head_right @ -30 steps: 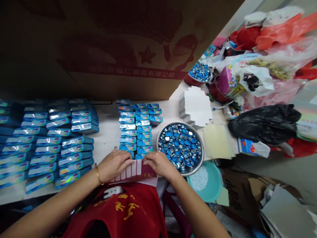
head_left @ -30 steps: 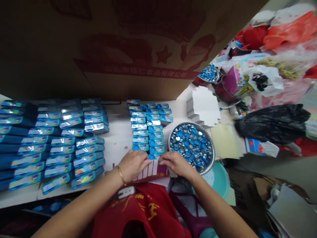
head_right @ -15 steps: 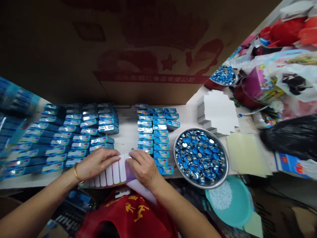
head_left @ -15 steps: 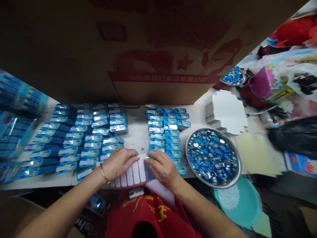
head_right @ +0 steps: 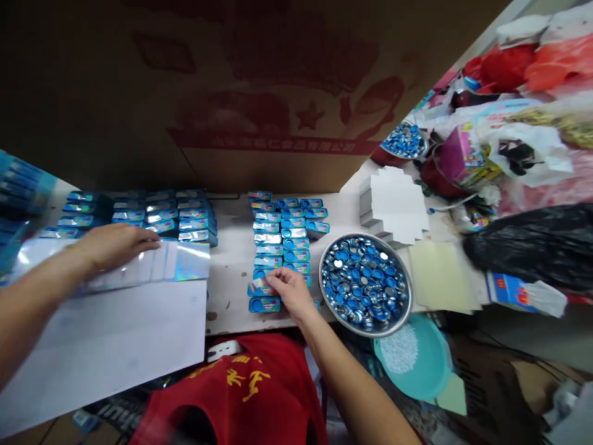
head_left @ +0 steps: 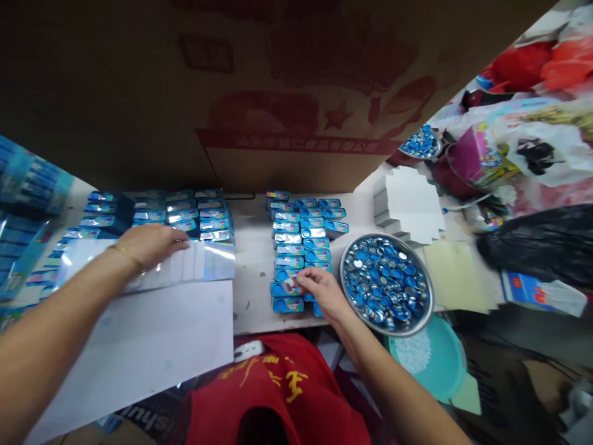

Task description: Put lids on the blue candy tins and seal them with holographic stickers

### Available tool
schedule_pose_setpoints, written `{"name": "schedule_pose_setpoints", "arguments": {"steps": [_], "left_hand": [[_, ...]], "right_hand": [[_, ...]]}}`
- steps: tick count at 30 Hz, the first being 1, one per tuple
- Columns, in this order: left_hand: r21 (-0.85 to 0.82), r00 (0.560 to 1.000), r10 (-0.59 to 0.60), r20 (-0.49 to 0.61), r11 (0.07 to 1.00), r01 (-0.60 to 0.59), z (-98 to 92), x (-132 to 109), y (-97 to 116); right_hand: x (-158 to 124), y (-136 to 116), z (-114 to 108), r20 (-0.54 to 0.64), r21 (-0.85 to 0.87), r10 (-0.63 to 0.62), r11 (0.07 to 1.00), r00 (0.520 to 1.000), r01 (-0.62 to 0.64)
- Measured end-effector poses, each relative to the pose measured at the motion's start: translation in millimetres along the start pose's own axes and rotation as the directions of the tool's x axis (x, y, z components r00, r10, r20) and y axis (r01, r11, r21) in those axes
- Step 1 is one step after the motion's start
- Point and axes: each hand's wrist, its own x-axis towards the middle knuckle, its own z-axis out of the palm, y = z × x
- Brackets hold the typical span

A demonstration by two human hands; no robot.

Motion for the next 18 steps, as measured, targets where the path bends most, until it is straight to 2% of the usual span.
{"name": "schedule_pose_setpoints", "arguments": {"steps": [1, 2, 3, 4, 6, 7, 8, 10, 11, 13, 16, 18], "left_hand": [[0.025, 0.998, 0.054, 0.039, 0.998, -0.055, 13.9, 5, 10], [0.017, 0.996, 0.086, -0.008, 0.996, -0.086, 26.4, 6, 23], [-0.024, 0.990, 0.077, -0.120, 0.996, -0.081, 37.3, 5, 39], [-0.124, 0.973, 0.047, -0.228, 0.989, -0.077, 46.8, 0, 56], [-0.437, 0.960, 0.045, -0.275, 0.884, -0.166, 62.8, -14, 95], [-0.584, 0.976, 0.079, -0.205, 0.790, -0.187, 70.4, -22, 114], [-0.709, 0.989, 0.098, -0.107, 0.690, -0.145, 78.2, -30, 132], [-0.875, 0.994, 0.080, 0.078, 0.483, 0.030, 94.4, -41, 161], [-0.909, 0.991, 0.065, 0.117, 0.409, 0.080, 102.4, -43, 171], [-0.956, 0.981, 0.032, 0.192, 0.230, 0.180, 116.1, -45, 183], [-0.952, 0.952, 0.001, 0.305, -0.013, 0.305, 128.4, -41, 188], [-0.936, 0.934, -0.069, 0.350, -0.076, 0.345, 132.3, -38, 187]], "right_hand": [[5, 14, 2, -0.024, 0.020, 0.034, 0.999, 0.999, -0.033], [8, 26, 4, -0.051, 0.035, 0.052, 0.998, 0.997, -0.050], [11, 35, 6, -0.072, 0.044, 0.058, 0.998, 0.996, -0.055], [12, 41, 7, -0.082, 0.049, 0.055, 0.997, 0.995, -0.051], [11, 45, 7, -0.068, 0.061, 0.044, 0.997, 0.997, -0.040], [10, 43, 5, -0.052, 0.070, 0.038, 0.997, 0.998, -0.035], [8, 41, 4, -0.036, 0.080, 0.031, 0.996, 0.999, -0.028], [5, 35, 1, -0.013, 0.101, 0.023, 0.995, 1.000, -0.022], [4, 34, -1, -0.005, 0.114, 0.024, 0.993, 1.000, -0.023], [3, 33, -3, 0.007, 0.137, 0.032, 0.990, 0.999, -0.032], [4, 39, -3, -0.004, 0.149, 0.058, 0.987, 0.998, -0.057], [8, 44, -2, -0.049, 0.126, 0.065, 0.990, 0.997, -0.058]]}}
